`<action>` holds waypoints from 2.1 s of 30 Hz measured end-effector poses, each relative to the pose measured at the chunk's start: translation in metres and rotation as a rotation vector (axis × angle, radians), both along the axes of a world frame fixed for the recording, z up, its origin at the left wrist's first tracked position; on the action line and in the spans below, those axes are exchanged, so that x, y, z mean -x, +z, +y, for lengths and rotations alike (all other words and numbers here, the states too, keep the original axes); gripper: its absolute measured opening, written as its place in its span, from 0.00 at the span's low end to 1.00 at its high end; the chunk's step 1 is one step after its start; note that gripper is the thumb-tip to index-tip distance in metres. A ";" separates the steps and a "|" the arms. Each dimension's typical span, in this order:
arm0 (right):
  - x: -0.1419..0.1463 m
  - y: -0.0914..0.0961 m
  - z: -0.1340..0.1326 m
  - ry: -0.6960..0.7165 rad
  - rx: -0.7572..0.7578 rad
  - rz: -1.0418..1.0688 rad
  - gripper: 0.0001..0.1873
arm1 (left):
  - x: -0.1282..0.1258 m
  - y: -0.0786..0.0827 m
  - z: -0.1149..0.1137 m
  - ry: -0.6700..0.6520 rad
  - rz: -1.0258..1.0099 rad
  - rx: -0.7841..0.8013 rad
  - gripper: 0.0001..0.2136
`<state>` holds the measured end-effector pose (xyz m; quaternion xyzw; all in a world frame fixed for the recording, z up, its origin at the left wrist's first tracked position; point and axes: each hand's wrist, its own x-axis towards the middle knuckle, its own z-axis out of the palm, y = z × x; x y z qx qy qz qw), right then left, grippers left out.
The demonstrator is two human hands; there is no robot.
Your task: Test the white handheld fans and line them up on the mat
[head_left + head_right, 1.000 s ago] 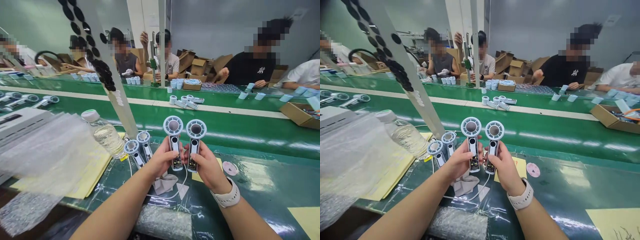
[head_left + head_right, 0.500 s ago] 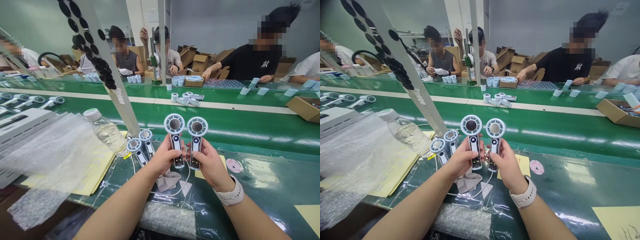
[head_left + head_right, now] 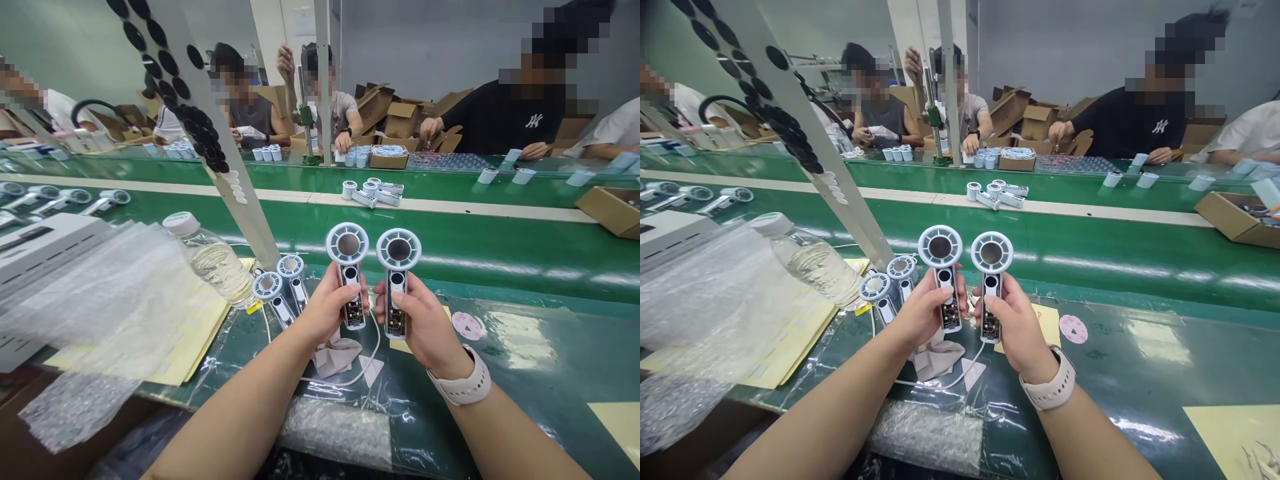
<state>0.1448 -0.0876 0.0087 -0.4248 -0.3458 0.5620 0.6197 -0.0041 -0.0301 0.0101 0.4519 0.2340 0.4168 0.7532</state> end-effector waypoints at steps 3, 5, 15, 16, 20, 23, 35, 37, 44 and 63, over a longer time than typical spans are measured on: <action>-0.002 -0.001 0.002 -0.015 0.035 0.000 0.13 | 0.000 -0.001 0.001 0.015 0.033 0.024 0.19; -0.002 -0.001 0.003 -0.025 0.063 0.025 0.15 | -0.001 -0.001 0.001 0.014 0.038 0.040 0.20; 0.001 -0.004 0.003 -0.011 0.063 0.026 0.15 | -0.003 -0.005 0.000 0.004 0.029 0.059 0.17; 0.001 -0.004 0.003 -0.006 0.067 0.029 0.15 | -0.003 -0.006 0.000 0.009 0.036 0.062 0.16; 0.001 -0.003 0.005 -0.023 0.056 0.028 0.15 | -0.004 -0.006 0.001 0.016 0.069 0.053 0.13; 0.000 -0.004 0.005 -0.024 0.053 -0.009 0.13 | -0.004 -0.007 0.001 0.020 0.103 -0.013 0.12; 0.007 -0.010 0.000 -0.042 0.056 0.052 0.36 | 0.000 -0.006 0.006 -0.072 -0.120 0.121 0.35; 0.008 -0.010 -0.002 -0.065 0.059 0.044 0.34 | -0.001 -0.005 0.006 -0.095 -0.171 0.111 0.34; 0.008 -0.004 -0.006 0.015 0.032 0.014 0.41 | -0.002 -0.004 0.005 -0.109 -0.164 0.127 0.34; 0.005 -0.002 -0.010 -0.132 -0.182 -0.217 0.29 | -0.003 0.000 0.005 0.048 -0.243 0.105 0.32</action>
